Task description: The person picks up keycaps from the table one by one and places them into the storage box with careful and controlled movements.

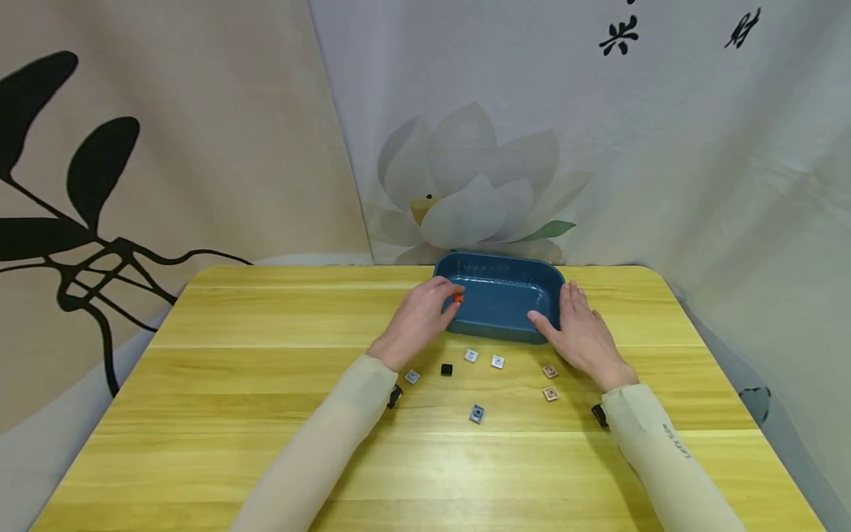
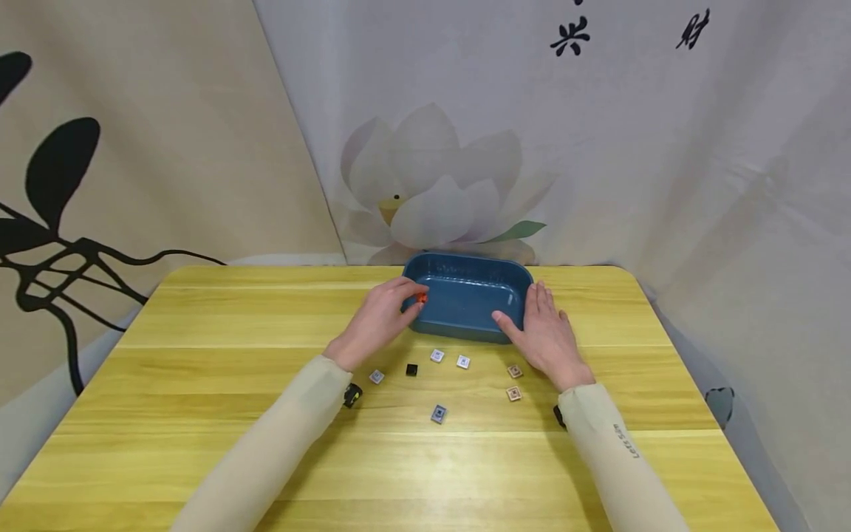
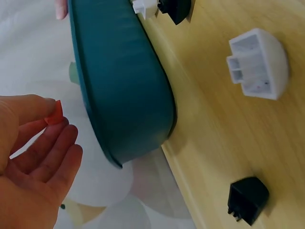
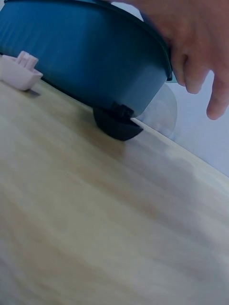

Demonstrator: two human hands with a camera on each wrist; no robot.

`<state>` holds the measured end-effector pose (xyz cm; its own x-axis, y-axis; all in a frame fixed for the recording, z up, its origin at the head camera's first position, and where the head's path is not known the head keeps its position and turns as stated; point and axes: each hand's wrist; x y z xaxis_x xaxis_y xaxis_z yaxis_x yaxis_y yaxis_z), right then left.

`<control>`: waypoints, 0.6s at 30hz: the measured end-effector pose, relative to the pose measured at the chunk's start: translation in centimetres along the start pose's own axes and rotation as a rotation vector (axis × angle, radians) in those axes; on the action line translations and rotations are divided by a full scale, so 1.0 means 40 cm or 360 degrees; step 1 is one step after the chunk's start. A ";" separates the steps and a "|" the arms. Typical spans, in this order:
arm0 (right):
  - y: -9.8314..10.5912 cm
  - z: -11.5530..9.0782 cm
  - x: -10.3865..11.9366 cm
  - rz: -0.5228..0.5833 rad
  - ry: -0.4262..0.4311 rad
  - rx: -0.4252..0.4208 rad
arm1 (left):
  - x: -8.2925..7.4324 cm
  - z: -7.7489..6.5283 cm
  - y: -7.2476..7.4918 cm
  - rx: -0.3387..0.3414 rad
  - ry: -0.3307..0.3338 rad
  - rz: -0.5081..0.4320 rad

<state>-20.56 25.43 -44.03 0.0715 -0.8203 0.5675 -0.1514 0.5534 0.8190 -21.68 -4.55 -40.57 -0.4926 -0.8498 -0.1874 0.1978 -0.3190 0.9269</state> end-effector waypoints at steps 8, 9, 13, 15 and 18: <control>0.001 0.001 -0.001 0.0013 -0.0001 0.0000 | -0.006 0.045 -0.033 0.0109 0.0034 0.0091; 0.001 0.001 0.000 0.0014 0.0000 0.0000 | -0.007 0.050 -0.037 0.0117 0.0040 0.0093; 0.002 0.003 0.000 0.0017 0.0002 0.0003 | -0.012 0.067 -0.051 0.0151 0.0083 0.0122; 0.003 0.003 0.000 0.0017 -0.0001 0.0008 | -0.013 0.074 -0.057 0.0169 0.0107 0.0143; 0.004 0.003 -0.001 0.0013 -0.0003 0.0011 | -0.014 0.083 -0.064 0.0197 0.0135 0.0214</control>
Point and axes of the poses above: each hand's wrist, its own z-axis towards the middle knuckle, its own y-axis out of the back of the hand, x = y × z, and after that the axes turned 13 degrees about z, right-handed
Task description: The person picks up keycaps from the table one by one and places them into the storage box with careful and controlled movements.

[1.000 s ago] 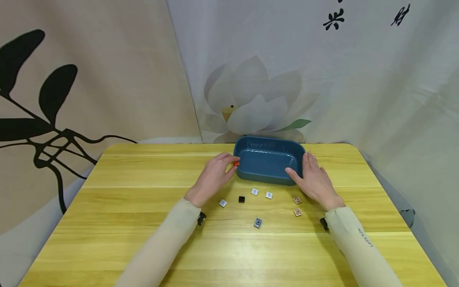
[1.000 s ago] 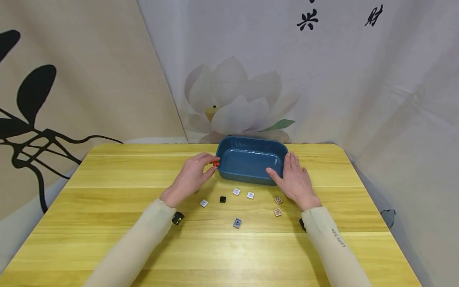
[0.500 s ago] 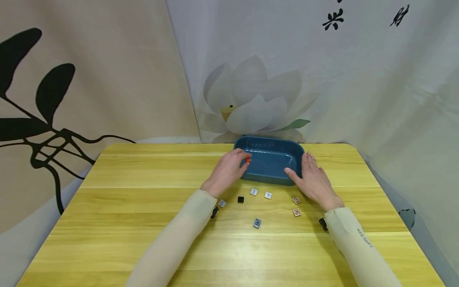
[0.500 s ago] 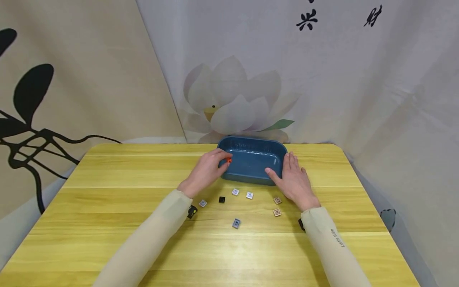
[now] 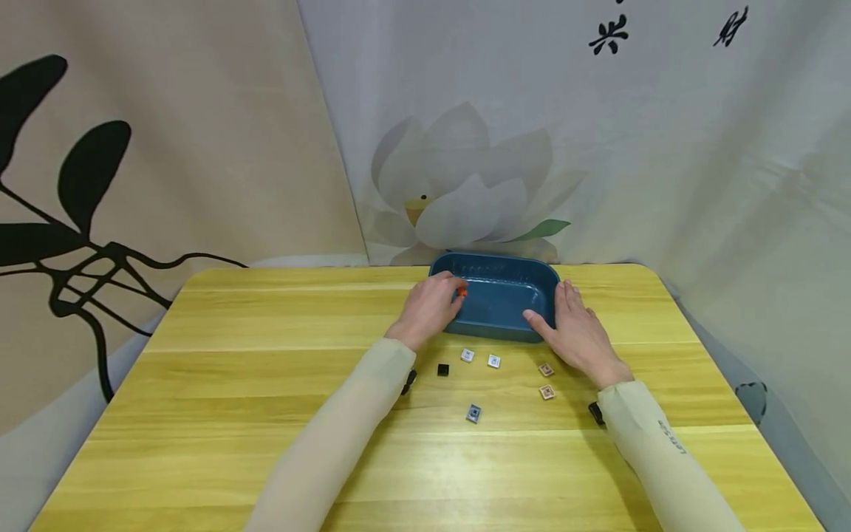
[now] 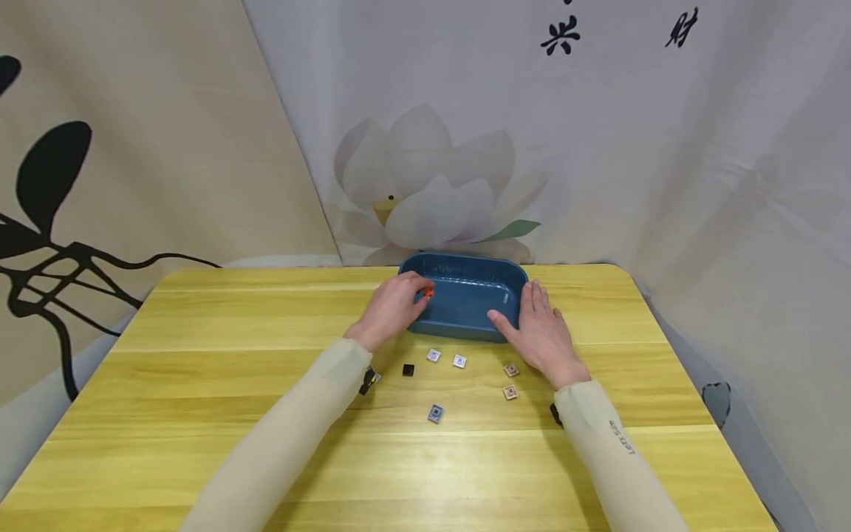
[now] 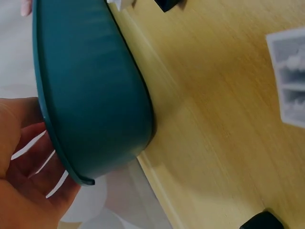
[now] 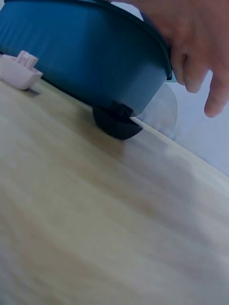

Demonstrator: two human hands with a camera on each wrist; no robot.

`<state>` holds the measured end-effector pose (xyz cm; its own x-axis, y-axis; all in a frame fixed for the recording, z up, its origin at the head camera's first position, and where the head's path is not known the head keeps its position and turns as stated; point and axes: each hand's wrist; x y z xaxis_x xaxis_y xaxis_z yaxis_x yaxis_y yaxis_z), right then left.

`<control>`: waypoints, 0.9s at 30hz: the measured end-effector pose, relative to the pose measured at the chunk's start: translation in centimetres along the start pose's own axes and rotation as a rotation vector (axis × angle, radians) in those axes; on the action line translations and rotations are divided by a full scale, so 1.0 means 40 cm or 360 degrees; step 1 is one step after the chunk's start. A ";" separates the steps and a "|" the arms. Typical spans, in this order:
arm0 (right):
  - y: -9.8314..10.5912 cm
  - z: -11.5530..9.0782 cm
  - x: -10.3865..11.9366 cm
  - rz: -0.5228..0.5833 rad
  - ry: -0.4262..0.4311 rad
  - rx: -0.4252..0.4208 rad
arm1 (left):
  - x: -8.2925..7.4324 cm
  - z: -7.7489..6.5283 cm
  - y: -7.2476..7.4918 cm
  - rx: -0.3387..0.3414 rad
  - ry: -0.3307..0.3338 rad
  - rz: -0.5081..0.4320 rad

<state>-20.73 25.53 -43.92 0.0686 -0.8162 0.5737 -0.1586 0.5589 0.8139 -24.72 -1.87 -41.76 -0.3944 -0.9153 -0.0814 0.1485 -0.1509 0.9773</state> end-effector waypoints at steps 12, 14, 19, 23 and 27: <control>0.000 -0.001 0.001 -0.0003 -0.0009 0.0004 | 0.002 0.005 -0.007 0.0064 0.0011 0.0049; -0.002 0.000 0.003 -0.0001 -0.0007 0.0006 | 0.011 -0.006 -0.004 0.0034 0.0013 -0.0044; -0.005 0.000 0.007 0.0001 -0.0004 0.0014 | 0.043 -0.039 0.011 -0.0181 -0.0009 -0.0148; -0.005 0.001 0.005 0.0005 0.0000 0.0009 | 0.072 -0.065 0.031 -0.0321 -0.0010 -0.0132; -0.004 0.000 0.001 0.0004 0.0002 0.0009 | 0.101 -0.091 0.047 -0.0359 0.0004 -0.0119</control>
Point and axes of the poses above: each hand's wrist, its own z-axis towards the middle knuckle, its own y-axis out of the back of the hand, x = y × z, and after that the axes turned 13 degrees about z, right-handed
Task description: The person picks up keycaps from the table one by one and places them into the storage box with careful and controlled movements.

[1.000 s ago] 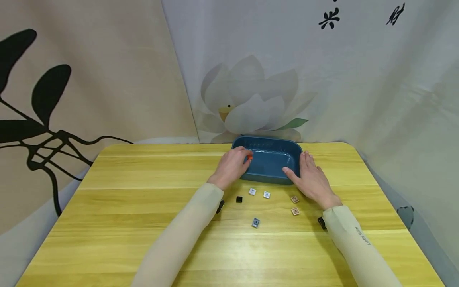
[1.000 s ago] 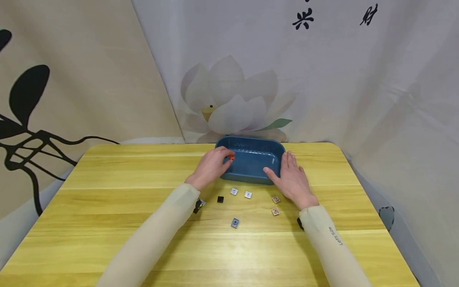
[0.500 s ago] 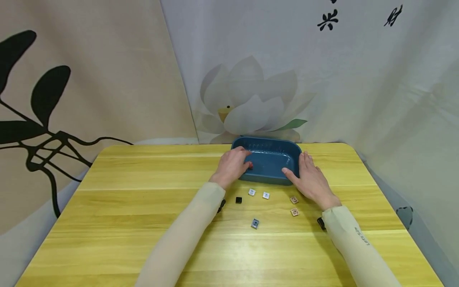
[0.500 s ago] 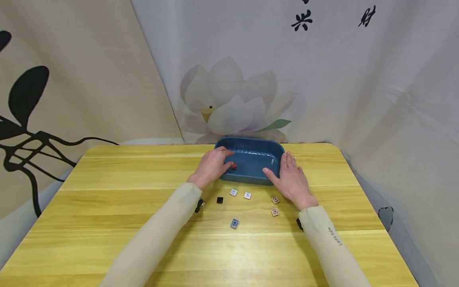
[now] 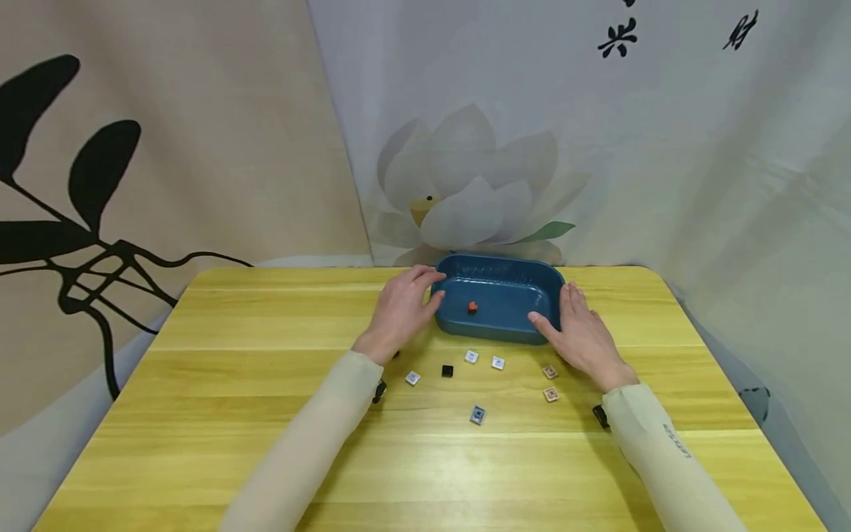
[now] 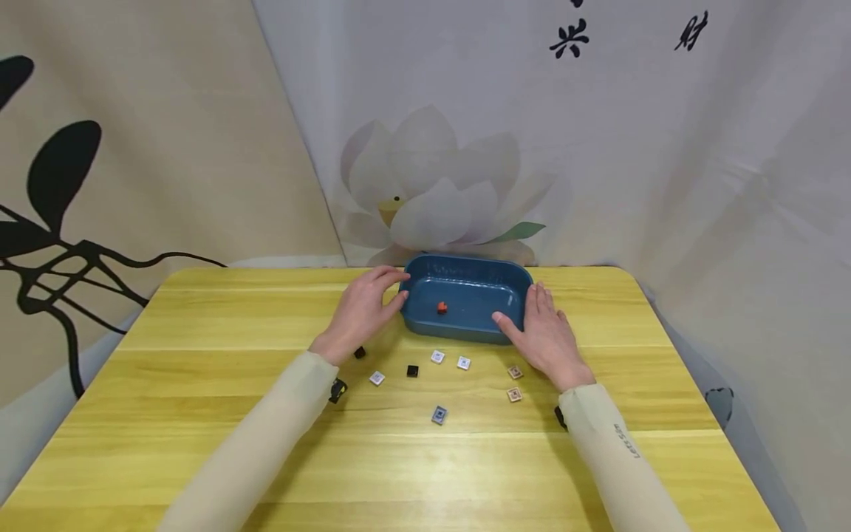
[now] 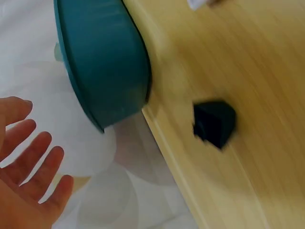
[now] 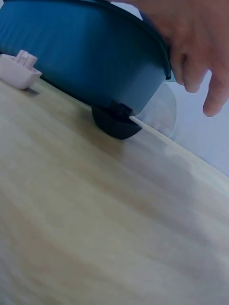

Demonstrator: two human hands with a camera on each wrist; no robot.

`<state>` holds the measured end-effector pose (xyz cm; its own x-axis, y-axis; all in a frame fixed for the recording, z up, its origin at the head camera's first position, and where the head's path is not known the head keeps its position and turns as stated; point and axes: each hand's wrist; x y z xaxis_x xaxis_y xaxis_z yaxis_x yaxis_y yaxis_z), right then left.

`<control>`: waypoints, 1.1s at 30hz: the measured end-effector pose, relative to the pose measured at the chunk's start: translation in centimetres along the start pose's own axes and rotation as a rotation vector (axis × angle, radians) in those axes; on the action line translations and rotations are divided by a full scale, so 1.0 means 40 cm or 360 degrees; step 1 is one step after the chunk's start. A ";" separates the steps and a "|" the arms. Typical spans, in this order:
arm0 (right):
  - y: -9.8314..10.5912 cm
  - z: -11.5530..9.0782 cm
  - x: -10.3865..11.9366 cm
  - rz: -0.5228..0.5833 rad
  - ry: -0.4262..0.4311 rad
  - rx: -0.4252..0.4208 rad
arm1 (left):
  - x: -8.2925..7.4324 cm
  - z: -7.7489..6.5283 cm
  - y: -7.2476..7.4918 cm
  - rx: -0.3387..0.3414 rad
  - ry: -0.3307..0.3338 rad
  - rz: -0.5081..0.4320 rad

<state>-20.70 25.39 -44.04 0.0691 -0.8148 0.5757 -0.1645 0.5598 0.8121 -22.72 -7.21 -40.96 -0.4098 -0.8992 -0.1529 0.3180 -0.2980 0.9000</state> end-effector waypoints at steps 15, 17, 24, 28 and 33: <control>0.003 -0.003 -0.006 0.0004 0.0008 -0.0007 | 0.084 -0.081 0.039 0.0096 0.0007 0.0128; 0.003 -0.002 -0.006 0.0002 0.0010 -0.0010 | 0.092 -0.092 0.041 0.0115 0.0005 0.0151; 0.001 -0.003 -0.005 0.0002 0.0009 -0.0013 | 0.117 -0.127 0.044 0.0275 0.0038 0.0176; -0.001 -0.002 -0.003 0.0001 0.0008 -0.0017 | 0.127 -0.145 0.043 0.0351 0.0021 0.0198; -0.002 -0.001 -0.001 -0.0004 0.0008 -0.0016 | 0.132 -0.164 0.041 0.0392 -0.0031 0.0216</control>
Point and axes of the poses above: each hand's wrist, its own z-axis towards the middle knuckle, its own y-axis out of the back of the hand, x = y × z, and after that the axes turned 13 degrees about z, right-handed
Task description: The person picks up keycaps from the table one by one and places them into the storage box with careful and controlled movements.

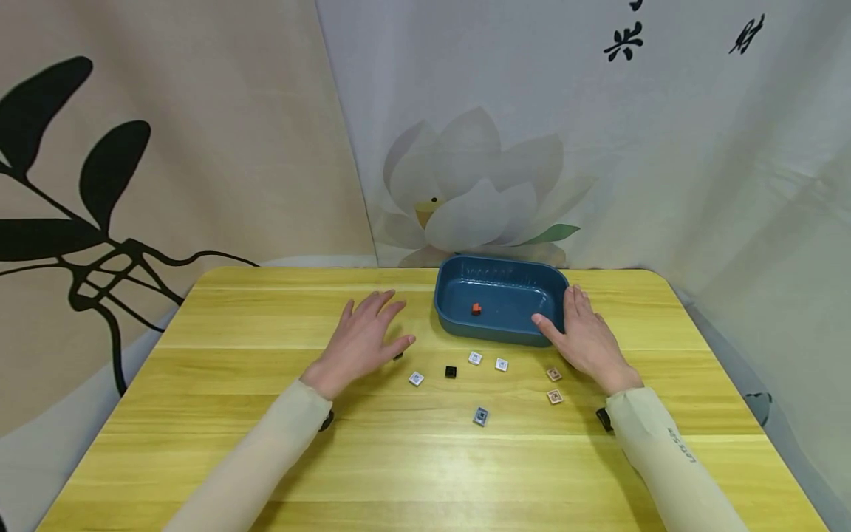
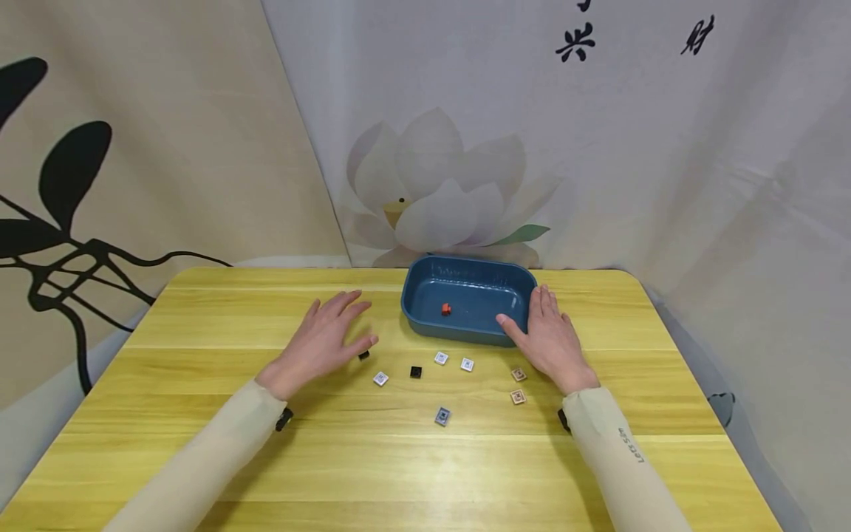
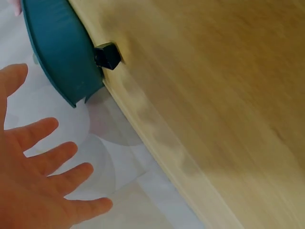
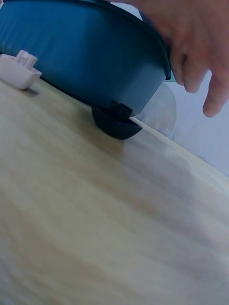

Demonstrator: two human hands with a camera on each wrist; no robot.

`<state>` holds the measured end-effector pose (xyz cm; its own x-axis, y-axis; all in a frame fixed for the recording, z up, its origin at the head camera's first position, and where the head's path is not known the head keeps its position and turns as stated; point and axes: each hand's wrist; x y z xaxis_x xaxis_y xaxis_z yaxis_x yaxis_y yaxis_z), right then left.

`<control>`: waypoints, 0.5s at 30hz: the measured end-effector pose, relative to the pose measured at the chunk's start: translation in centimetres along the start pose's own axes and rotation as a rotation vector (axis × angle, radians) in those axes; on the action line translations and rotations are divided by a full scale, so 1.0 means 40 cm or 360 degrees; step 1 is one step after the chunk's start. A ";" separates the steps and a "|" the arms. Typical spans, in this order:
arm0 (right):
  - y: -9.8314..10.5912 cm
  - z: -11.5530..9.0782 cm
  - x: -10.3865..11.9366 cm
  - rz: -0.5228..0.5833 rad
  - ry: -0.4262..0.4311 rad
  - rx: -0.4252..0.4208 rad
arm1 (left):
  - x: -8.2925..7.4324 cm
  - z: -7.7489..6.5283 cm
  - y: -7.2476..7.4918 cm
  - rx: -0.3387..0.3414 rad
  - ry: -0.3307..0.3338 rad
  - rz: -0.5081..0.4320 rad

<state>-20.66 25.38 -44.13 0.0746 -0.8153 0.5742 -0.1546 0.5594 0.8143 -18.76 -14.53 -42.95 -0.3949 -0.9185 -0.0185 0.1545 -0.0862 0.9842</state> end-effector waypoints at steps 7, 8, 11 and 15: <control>-0.001 0.000 0.000 -0.0008 -0.0003 0.0001 | -0.003 -0.015 -0.005 0.0044 -0.0067 0.0070; -0.001 0.000 0.001 -0.0007 -0.0003 0.0002 | -0.003 -0.017 -0.005 0.0052 -0.0076 0.0080; 0.000 -0.001 0.002 -0.0002 -0.0004 0.0001 | -0.002 -0.022 -0.008 0.0076 -0.0107 0.0108; 0.001 -0.001 0.002 0.0002 -0.0004 0.0004 | -0.001 -0.028 -0.013 0.0111 -0.0147 0.0119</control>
<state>-20.63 25.33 -44.05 0.0720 -0.8149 0.5751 -0.1572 0.5601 0.8134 -17.80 -14.89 -43.67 -0.4666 -0.8818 0.0687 0.1248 0.0112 0.9921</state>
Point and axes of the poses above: each hand's wrist, its own z-axis towards the middle knuckle, its own y-axis out of the back of the hand, x = y × z, and after that the axes turned 13 degrees about z, right-handed
